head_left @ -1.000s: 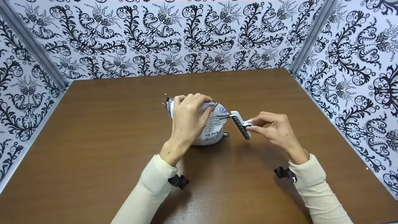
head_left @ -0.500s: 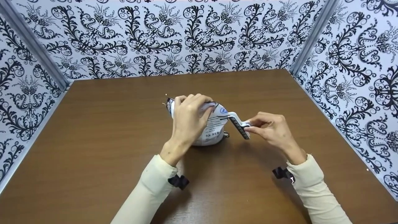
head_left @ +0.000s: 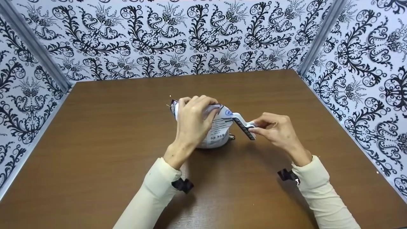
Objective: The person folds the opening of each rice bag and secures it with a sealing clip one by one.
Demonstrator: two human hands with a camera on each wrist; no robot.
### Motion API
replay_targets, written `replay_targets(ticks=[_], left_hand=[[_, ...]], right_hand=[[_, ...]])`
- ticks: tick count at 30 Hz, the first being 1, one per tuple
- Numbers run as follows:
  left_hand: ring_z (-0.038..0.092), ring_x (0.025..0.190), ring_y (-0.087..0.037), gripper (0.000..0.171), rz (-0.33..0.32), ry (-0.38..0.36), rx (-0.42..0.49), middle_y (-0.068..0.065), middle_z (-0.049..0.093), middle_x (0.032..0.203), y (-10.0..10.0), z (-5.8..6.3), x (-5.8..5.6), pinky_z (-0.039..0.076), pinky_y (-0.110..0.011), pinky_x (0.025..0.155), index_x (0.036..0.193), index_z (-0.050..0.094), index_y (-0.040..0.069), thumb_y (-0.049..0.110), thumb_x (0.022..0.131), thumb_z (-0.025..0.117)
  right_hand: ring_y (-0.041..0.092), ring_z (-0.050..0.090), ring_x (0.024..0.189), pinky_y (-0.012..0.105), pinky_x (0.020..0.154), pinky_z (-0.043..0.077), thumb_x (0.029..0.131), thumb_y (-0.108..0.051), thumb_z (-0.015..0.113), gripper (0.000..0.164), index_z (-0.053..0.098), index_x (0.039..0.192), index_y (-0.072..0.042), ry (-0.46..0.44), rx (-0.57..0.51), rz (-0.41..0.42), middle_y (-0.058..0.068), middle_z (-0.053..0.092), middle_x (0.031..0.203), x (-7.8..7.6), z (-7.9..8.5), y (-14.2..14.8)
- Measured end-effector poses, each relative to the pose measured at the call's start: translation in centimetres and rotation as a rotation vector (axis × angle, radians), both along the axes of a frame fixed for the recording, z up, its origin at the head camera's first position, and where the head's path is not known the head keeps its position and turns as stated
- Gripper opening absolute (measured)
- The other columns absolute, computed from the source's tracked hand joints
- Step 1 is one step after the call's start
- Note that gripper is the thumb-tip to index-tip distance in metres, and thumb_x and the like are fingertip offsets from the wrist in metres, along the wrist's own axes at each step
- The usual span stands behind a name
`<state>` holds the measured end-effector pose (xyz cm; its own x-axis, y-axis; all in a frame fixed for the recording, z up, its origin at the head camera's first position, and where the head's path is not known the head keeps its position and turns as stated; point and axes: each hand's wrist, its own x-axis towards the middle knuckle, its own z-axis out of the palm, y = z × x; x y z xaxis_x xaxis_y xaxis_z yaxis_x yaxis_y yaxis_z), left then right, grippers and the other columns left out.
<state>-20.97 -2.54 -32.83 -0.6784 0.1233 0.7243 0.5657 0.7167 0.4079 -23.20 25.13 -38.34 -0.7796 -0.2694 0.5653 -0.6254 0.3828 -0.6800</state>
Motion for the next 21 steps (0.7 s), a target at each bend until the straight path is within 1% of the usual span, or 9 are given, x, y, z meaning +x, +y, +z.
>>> replay_targets(ticks=[3,7,10,14,17,21], left_hand=[[0.071,0.094,-0.015,0.016,-0.001,-0.001,0.003,0.004,0.08,0.1,-0.01,0.0,-0.03,0.04,-0.04,0.098,0.105,0.078,0.016,0.022,0.091,0.08],[0.071,0.094,-0.015,0.016,0.001,-0.001,0.004,0.004,0.08,0.1,-0.04,-0.03,-0.05,0.04,-0.04,0.098,0.105,0.078,0.016,0.023,0.091,0.08],[0.071,0.093,-0.014,0.015,0.001,0.0,0.003,0.005,0.08,0.099,-0.07,0.0,-0.05,0.041,-0.04,0.098,0.104,0.078,0.017,0.023,0.091,0.08],[0.07,0.093,-0.015,0.014,-0.004,0.001,0.002,0.005,0.079,0.099,-0.15,0.04,-0.06,0.04,-0.039,0.097,0.104,0.078,0.017,0.023,0.092,0.079],[0.07,0.093,-0.015,0.014,-0.007,0.002,-0.003,0.006,0.079,0.099,-0.25,0.02,-0.1,0.04,-0.039,0.096,0.104,0.077,0.018,0.023,0.091,0.079],[0.069,0.093,-0.015,0.018,-0.013,0.0,-0.01,0.006,0.078,0.1,-0.39,0.01,-0.09,0.039,-0.039,0.095,0.107,0.076,0.018,0.023,0.09,0.08]], right_hand=[[0.004,0.067,0.069,0.014,0.062,0.054,0.074,0.001,0.09,0.021,0.084,0.09,-0.011,-0.015,0.002,-0.008,0.007,0.073,0.076,-0.02,0.08,-0.05],[0.005,0.067,0.073,0.017,0.068,0.055,0.076,-0.004,0.091,0.021,0.083,0.092,-0.013,-0.03,0.037,-0.033,0.004,0.073,0.08,0.0,0.15,-0.13],[0.006,0.067,0.076,0.02,0.073,0.056,0.078,-0.006,0.091,0.021,0.081,0.094,-0.013,-0.042,0.069,-0.048,0.002,0.072,0.083,-0.04,0.04,-0.16],[0.008,0.066,0.081,0.024,0.076,0.057,0.082,-0.009,0.088,0.02,0.078,0.098,-0.012,-0.072,0.079,-0.053,0.002,0.07,0.088,-0.08,-0.24,-0.22],[0.01,0.066,0.085,0.023,0.079,0.057,0.085,-0.011,0.086,0.021,0.076,0.103,-0.011,-0.098,0.064,-0.053,0.001,0.068,0.093,-0.02,-0.42,-0.32],[0.012,0.068,0.088,0.021,0.082,0.058,0.086,-0.009,0.085,0.023,0.076,0.107,-0.01,-0.137,0.012,-0.051,0.002,0.068,0.099,0.08,-0.58,-0.48]])
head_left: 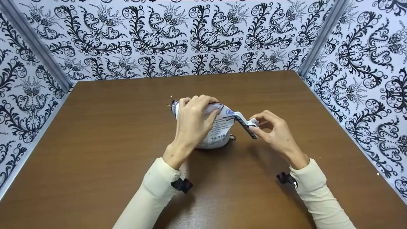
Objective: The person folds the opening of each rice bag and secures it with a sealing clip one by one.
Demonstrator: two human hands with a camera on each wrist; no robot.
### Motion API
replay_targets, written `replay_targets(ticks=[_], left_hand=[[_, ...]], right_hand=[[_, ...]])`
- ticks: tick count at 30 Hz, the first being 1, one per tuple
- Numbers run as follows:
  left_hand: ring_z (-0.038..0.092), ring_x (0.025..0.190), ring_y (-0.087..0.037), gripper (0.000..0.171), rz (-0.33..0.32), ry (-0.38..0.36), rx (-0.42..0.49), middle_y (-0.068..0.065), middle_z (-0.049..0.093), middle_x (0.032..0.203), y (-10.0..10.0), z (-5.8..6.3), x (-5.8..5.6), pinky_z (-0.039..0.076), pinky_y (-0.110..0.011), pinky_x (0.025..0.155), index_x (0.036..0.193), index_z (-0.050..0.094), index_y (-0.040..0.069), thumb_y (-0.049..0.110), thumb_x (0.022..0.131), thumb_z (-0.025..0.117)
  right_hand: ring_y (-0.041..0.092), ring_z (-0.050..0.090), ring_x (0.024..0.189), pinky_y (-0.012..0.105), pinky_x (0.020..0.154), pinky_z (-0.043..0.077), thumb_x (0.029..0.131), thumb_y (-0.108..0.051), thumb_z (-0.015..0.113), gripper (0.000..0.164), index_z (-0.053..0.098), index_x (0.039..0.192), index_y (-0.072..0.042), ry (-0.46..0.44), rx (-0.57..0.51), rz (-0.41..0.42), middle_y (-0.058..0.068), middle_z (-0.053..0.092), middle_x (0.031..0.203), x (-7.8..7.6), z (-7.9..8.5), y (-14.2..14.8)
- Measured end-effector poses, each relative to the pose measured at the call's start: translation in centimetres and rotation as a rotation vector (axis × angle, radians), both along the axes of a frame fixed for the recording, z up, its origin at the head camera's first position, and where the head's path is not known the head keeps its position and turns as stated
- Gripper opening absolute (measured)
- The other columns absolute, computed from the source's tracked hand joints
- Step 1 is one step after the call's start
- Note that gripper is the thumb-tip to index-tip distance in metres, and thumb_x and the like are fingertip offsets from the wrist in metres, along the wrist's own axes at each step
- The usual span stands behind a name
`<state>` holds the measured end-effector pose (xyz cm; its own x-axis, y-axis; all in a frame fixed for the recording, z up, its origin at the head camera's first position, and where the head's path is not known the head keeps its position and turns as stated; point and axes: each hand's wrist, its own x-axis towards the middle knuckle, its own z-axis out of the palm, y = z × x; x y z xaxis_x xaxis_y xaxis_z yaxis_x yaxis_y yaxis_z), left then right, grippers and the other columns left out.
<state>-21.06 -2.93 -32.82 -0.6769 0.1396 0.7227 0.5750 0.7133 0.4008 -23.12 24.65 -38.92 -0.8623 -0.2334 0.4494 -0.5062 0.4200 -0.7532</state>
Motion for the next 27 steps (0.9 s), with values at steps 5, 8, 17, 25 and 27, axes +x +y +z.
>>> replay_targets(ticks=[5,8,17,25,27], left_hand=[[0.069,0.095,-0.016,0.025,0.003,-0.016,0.005,0.004,0.078,0.102,-0.18,0.0,0.15,0.04,-0.039,0.094,0.111,0.075,0.017,0.024,0.088,0.082],[0.068,0.094,-0.017,0.025,0.009,-0.02,0.015,0.003,0.078,0.101,-0.26,-0.04,0.19,0.04,-0.038,0.095,0.11,0.076,0.016,0.024,0.088,0.083],[0.068,0.09,-0.016,0.018,0.007,-0.003,0.037,0.003,0.078,0.096,-0.19,-0.02,0.19,0.041,-0.038,0.095,0.103,0.077,0.015,0.022,0.087,0.083],[0.069,0.091,-0.016,0.014,0.003,0.01,0.027,0.004,0.078,0.094,-0.14,-0.02,0.13,0.041,-0.038,0.093,0.1,0.078,0.016,0.022,0.088,0.082],[0.07,0.091,-0.016,0.014,0.002,0.015,0.026,0.004,0.078,0.094,-0.12,-0.03,0.08,0.041,-0.038,0.093,0.1,0.078,0.016,0.022,0.088,0.082]], right_hand=[[0.009,0.07,0.089,0.02,0.082,0.059,0.084,-0.004,0.085,0.026,0.077,0.109,-0.007,-0.018,-0.058,-0.007,0.007,0.068,0.1,-0.02,-0.08,-0.1],[0.007,0.07,0.087,0.018,0.082,0.059,0.082,-0.003,0.086,0.028,0.078,0.108,-0.007,0.005,-0.054,-0.019,0.007,0.069,0.098,-0.09,-0.05,-0.12],[0.004,0.069,0.08,0.016,0.076,0.057,0.078,-0.002,0.088,0.026,0.08,0.102,-0.008,0.116,-0.033,-0.015,0.007,0.07,0.09,-0.06,0.16,-0.12],[0.005,0.068,0.078,0.016,0.073,0.057,0.077,0.0,0.088,0.026,0.08,0.1,-0.01,0.143,-0.025,-0.017,0.006,0.071,0.087,-0.08,0.25,0.03],[0.005,0.068,0.077,0.016,0.072,0.056,0.077,0.0,0.088,0.026,0.08,0.099,-0.01,0.147,-0.03,-0.011,0.006,0.071,0.086,-0.11,0.29,0.03]])
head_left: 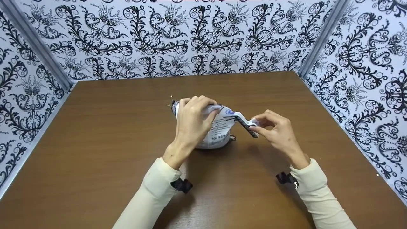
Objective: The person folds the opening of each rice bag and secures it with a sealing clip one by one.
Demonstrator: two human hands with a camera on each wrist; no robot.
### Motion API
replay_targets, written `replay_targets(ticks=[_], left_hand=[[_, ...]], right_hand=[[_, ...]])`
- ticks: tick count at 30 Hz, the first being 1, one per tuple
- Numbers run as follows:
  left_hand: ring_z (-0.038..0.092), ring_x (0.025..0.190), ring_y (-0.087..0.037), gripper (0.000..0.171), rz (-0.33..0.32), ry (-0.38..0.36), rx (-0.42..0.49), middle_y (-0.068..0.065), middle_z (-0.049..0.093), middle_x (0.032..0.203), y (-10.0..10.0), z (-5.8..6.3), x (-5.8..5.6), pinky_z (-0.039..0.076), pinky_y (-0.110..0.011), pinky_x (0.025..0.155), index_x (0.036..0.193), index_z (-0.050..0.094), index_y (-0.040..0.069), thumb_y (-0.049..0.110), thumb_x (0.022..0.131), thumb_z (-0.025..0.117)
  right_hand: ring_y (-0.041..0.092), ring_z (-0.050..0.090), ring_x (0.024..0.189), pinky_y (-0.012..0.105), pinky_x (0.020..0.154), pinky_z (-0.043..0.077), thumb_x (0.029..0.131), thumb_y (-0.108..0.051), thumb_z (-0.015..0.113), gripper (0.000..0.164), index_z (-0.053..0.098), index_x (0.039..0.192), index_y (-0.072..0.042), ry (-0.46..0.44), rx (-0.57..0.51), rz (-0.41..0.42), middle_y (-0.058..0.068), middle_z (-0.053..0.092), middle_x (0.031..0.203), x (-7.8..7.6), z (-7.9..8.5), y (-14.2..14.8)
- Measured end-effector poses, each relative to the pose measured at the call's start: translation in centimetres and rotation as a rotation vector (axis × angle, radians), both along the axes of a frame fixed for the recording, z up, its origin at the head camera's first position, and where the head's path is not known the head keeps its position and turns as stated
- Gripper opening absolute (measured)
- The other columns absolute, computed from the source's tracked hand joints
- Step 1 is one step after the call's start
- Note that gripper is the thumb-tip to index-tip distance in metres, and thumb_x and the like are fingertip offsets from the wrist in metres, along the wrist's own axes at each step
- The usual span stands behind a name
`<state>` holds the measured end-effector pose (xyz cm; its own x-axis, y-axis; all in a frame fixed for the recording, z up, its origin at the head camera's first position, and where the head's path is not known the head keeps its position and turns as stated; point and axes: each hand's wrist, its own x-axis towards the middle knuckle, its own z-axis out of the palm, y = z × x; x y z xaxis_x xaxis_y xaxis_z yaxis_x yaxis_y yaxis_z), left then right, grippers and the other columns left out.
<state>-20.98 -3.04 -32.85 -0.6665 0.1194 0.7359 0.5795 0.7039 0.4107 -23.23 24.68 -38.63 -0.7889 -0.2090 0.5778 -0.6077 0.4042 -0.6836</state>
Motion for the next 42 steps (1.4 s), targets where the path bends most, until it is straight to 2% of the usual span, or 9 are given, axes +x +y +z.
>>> replay_targets(ticks=[17,31,42], left_hand=[[0.07,0.091,-0.016,0.014,-0.002,-0.006,0.005,0.004,0.078,0.094,0.1,0.0,0.1,0.041,-0.038,0.092,0.1,0.078,0.016,0.022,0.088,0.082],[0.07,0.091,-0.016,0.013,0.005,-0.016,0.0,0.004,0.078,0.093,0.2,0.0,0.0,0.041,-0.038,0.093,0.1,0.078,0.016,0.021,0.089,0.082],[0.071,0.092,-0.015,0.013,0.007,-0.02,-0.002,0.005,0.079,0.094,0.2,0.0,0.1,0.041,-0.038,0.093,0.1,0.078,0.017,0.021,0.088,0.082]], right_hand=[[0.006,0.068,0.076,0.017,0.072,0.057,0.076,0.0,0.089,0.024,0.081,0.096,-0.01,0.003,-0.022,0.013,0.007,0.072,0.085,0.1,0.7,-0.5],[0.006,0.069,0.076,0.018,0.072,0.058,0.076,0.0,0.089,0.023,0.081,0.096,-0.01,0.046,-0.038,0.054,0.008,0.072,0.084,0.0,1.1,-0.8],[0.006,0.069,0.076,0.017,0.072,0.058,0.076,0.0,0.089,0.024,0.081,0.096,-0.009,0.061,-0.045,0.055,0.009,0.072,0.084,0.0,1.3,-1.1]])
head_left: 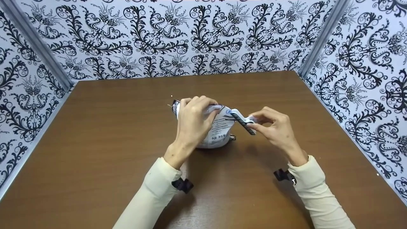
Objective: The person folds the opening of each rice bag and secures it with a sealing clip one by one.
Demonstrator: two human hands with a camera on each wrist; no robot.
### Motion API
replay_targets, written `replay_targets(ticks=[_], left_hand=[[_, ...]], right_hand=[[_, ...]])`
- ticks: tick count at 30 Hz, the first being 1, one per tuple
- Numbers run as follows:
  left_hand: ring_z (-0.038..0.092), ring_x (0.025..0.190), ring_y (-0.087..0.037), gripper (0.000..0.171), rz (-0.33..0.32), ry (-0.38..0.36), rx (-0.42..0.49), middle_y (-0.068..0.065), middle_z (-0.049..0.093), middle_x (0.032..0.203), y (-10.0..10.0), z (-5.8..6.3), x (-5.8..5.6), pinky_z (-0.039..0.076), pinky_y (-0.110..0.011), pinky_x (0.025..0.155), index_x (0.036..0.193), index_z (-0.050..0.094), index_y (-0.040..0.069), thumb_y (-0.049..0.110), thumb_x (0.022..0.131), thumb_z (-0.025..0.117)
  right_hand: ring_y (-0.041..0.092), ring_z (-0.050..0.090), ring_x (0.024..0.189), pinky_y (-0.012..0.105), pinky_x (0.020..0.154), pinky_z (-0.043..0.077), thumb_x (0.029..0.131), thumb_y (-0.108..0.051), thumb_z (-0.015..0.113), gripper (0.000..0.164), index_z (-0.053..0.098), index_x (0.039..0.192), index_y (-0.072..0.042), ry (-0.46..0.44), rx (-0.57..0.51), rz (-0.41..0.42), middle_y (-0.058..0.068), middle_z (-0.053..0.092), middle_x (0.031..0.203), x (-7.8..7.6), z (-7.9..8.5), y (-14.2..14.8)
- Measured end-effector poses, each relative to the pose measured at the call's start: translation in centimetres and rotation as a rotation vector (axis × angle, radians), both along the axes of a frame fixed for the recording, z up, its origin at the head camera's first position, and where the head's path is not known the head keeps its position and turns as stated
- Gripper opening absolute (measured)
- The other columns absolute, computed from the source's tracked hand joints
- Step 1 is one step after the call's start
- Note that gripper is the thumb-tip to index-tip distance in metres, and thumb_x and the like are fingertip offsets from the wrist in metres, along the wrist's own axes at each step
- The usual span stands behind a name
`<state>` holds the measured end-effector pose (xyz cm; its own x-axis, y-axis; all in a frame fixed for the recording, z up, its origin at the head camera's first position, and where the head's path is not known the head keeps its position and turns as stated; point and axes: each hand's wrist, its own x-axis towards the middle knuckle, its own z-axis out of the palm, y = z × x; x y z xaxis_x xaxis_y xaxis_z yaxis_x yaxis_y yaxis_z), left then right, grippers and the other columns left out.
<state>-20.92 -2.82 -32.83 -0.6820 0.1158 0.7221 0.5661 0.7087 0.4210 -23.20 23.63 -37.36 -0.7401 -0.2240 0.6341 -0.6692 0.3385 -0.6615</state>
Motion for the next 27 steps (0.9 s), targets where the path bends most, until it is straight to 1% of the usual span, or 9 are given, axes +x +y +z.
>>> replay_targets(ticks=[13,21,24,27], left_hand=[[0.07,0.092,-0.016,0.012,-0.003,0.012,0.0,0.004,0.079,0.094,-0.02,-0.14,-0.08,0.041,-0.038,0.094,0.1,0.078,0.016,0.02,0.089,0.081],[0.07,0.09,-0.016,0.011,0.009,0.015,-0.001,0.004,0.078,0.092,-0.03,-0.2,0.0,0.042,-0.038,0.093,0.099,0.078,0.017,0.022,0.089,0.081],[0.07,0.09,-0.016,0.012,0.007,0.008,0.0,0.004,0.078,0.092,0.02,-0.19,-0.01,0.042,-0.038,0.093,0.099,0.078,0.016,0.022,0.089,0.082],[0.07,0.09,-0.016,0.013,0.005,0.002,-0.001,0.004,0.078,0.093,0.04,-0.17,0.0,0.042,-0.038,0.094,0.099,0.078,0.016,0.022,0.089,0.082]], right_hand=[[0.007,0.069,0.076,0.018,0.071,0.058,0.076,-0.001,0.09,0.024,0.081,0.097,-0.009,-0.016,-0.001,-0.009,0.008,0.071,0.083,0.14,0.11,-0.13],[0.005,0.068,0.076,0.016,0.071,0.057,0.075,0.001,0.09,0.025,0.081,0.097,-0.007,0.024,-0.006,0.007,0.01,0.071,0.083,-0.1,0.04,-0.34],[0.006,0.068,0.076,0.017,0.072,0.057,0.075,0.002,0.09,0.027,0.081,0.099,-0.007,0.01,-0.005,0.001,0.01,0.07,0.083,-0.13,-0.08,-0.24],[0.007,0.068,0.078,0.018,0.075,0.058,0.076,0.001,0.089,0.028,0.081,0.101,-0.008,-0.03,-0.007,0.001,0.01,0.07,0.086,-0.09,-0.25,-0.15]])
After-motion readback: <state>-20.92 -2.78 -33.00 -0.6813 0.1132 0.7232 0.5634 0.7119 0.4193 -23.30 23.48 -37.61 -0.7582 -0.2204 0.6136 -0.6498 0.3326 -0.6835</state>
